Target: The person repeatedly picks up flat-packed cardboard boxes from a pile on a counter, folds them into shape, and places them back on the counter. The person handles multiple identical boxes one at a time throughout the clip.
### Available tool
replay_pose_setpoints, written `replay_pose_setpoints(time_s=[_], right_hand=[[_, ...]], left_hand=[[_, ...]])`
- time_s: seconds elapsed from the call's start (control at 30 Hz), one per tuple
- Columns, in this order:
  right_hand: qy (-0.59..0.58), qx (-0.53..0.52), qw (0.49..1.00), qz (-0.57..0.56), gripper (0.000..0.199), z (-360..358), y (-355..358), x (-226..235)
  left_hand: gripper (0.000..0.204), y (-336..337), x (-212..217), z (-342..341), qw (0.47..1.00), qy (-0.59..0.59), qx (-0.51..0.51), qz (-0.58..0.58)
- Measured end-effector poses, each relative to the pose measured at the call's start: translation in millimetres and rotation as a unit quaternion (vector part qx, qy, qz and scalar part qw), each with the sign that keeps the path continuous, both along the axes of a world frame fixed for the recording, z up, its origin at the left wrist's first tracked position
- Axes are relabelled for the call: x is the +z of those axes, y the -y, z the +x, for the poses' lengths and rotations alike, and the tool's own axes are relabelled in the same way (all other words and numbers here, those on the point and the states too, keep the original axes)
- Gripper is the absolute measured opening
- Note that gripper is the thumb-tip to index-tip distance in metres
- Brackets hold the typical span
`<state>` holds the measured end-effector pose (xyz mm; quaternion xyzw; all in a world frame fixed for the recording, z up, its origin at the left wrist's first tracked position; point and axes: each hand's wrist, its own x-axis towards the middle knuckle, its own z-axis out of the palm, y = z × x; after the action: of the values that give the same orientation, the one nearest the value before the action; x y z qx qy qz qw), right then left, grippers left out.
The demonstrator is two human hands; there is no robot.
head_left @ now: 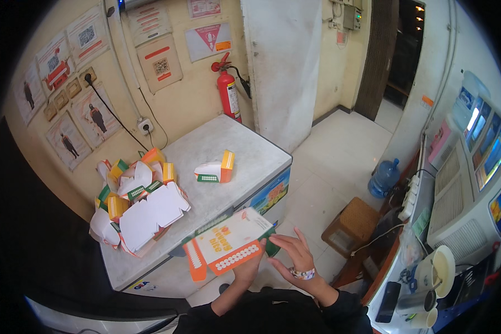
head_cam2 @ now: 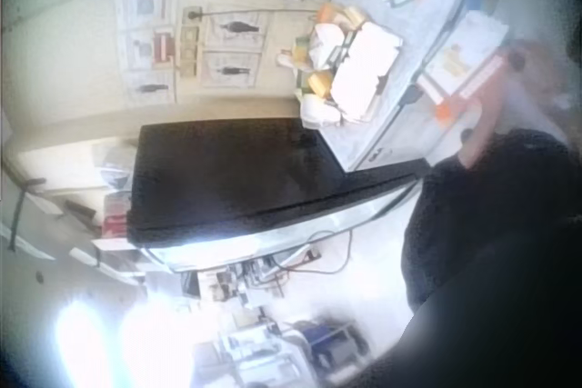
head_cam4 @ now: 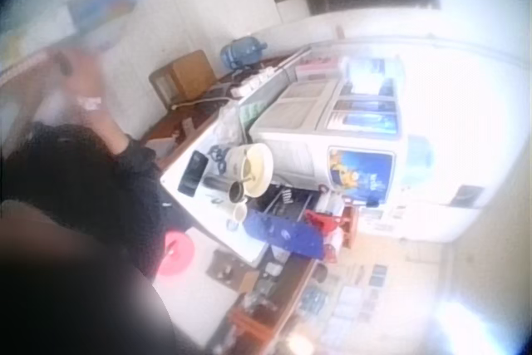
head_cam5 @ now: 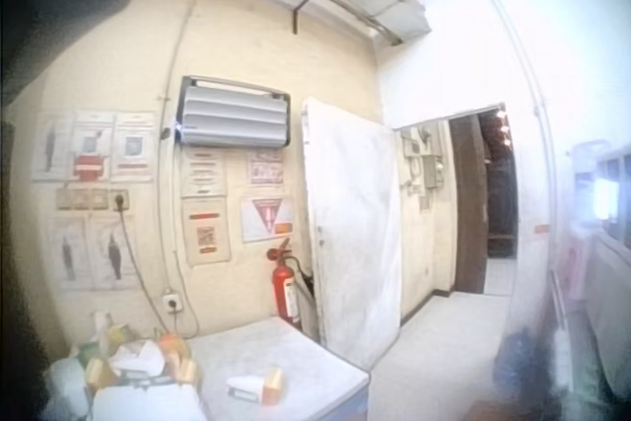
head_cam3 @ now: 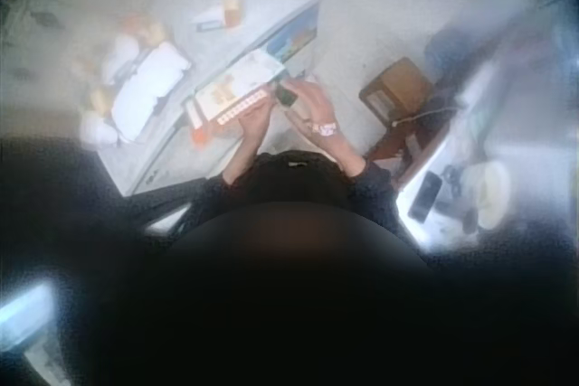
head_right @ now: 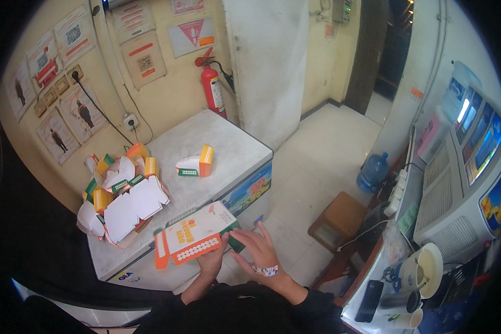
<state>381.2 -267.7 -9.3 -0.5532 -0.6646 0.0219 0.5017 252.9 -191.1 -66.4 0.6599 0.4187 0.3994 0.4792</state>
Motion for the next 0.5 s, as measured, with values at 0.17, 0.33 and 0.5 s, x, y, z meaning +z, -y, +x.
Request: replay_pose_setpoints(time_s=[0.17,0.33,0.5], right_hand=[[0.063,0.066,0.991,0.101,0.032,-10.3,-4.8,8.2],[0.032,0.048,0.991,0.121,0.025,-5.6,-16.0,3.7],[0.017,0.023,0.994,0.107,0.027,3.0,-15.8,5.6]], left_hand=[[0.032,10.7,-8.1,6.9,0.979,0.019,-0.087,0.185],[0.03,11.8,2.9,-3.6,0.971,0.031,-0.136,0.195],[0.041,4.0,33.1,-31.3,0.94,0.299,-0.132,-0.096]])
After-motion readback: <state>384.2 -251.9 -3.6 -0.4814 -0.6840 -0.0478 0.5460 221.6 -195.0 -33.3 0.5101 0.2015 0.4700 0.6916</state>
